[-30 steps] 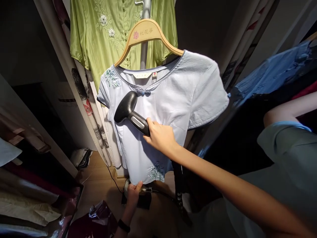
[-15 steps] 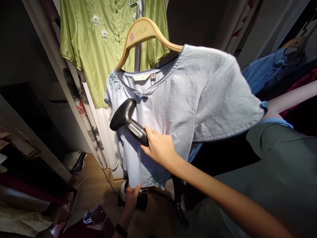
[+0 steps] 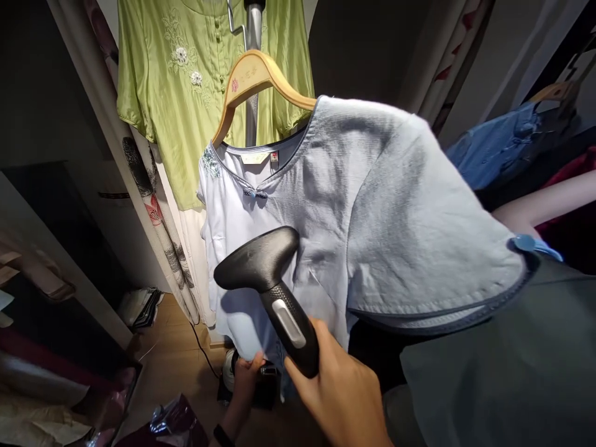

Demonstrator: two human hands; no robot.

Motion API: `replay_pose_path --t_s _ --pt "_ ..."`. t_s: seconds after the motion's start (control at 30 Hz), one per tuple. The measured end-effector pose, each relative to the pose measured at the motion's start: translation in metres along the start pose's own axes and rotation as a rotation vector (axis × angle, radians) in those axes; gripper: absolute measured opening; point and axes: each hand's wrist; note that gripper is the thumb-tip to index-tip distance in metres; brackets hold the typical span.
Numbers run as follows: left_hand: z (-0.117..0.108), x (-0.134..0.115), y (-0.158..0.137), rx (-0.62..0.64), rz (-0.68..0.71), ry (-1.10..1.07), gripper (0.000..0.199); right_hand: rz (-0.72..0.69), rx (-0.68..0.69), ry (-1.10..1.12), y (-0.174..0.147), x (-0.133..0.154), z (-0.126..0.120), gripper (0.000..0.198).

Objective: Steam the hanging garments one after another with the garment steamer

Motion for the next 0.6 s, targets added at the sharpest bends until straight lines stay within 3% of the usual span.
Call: replay_pose_path --t_s 0.13,0.27,0.37,0.47,0.53,0.6 --pt "0.008 0.001 -0.001 0.001 0.022 -0.151 0.053 0.175 -0.007 0.045 -0.006 -0.018 0.017 0.034" --pt "0.003 0.004 0.004 0.047 0.055 -0.204 0.056 0.298 0.04 0.236 -0.003 -0.035 0.037 0.036" --pt "-0.02 -0.005 0.014 -0.147 0.084 -0.223 0.072 0.352 0.001 0.357 -0.001 -0.043 0.047 0.041" --pt "-0.049 -0.039 0.023 -0.43 0.197 -0.147 0.077 0.387 -0.048 0.429 0.0 -0.047 0.049 0.042" --pt "-0.061 -0.079 0.027 -0.506 0.362 -0.038 0.076 0.404 -0.062 0.466 0.002 -0.049 0.047 0.041" --pt "-0.066 -0.124 0.033 -0.507 0.532 0.085 0.077 0.424 -0.071 0.489 0.006 -0.054 0.046 0.041"
Point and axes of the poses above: each hand's wrist, its own y-axis towards the middle knuckle, its own z-axis out of the palm, x = y × z, and after that the axes turned 2 degrees about -x, right-handed
